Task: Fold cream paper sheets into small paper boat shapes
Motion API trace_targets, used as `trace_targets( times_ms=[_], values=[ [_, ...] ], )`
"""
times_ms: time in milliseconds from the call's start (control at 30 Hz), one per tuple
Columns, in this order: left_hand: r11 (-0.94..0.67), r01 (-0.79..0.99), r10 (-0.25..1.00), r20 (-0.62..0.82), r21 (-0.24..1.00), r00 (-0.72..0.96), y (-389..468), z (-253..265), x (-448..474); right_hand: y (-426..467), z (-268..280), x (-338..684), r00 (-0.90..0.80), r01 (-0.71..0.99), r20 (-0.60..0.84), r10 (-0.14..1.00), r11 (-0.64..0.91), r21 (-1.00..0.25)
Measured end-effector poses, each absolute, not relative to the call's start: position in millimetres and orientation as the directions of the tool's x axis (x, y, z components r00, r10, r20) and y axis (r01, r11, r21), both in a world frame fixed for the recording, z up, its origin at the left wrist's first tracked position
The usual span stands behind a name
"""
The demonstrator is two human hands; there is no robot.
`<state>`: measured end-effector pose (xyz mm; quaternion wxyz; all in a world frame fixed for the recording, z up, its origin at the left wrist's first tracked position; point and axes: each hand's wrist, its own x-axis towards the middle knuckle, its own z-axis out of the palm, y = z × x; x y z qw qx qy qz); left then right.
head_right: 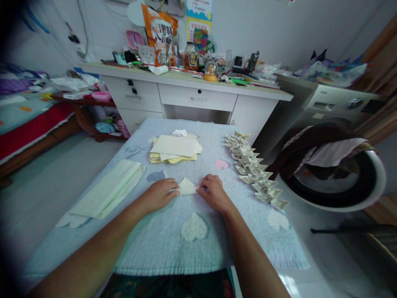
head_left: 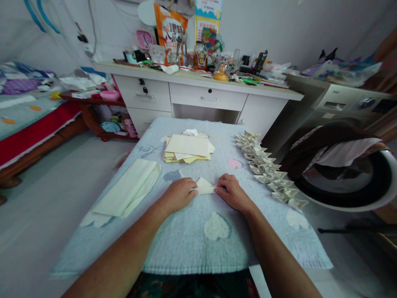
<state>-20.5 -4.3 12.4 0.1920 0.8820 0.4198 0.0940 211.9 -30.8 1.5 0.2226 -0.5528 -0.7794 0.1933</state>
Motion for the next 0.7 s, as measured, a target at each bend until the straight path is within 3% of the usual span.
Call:
trace_targets(
  times_ms=[367,700],
  values=[
    [-0.512,0.75,0.812,-0.049,0.419,0.582,-3,19,-24,-25,-2,205,-0.157,0.847,0.12,0.98,0.197,-0.495],
    [-0.537,0.775,0.811,-0.05,0.333,0.583,-5,18,-25,-24,-1,200,-0.119,0.897,0.111,0.987,0.155,-0.414]
  ],
)
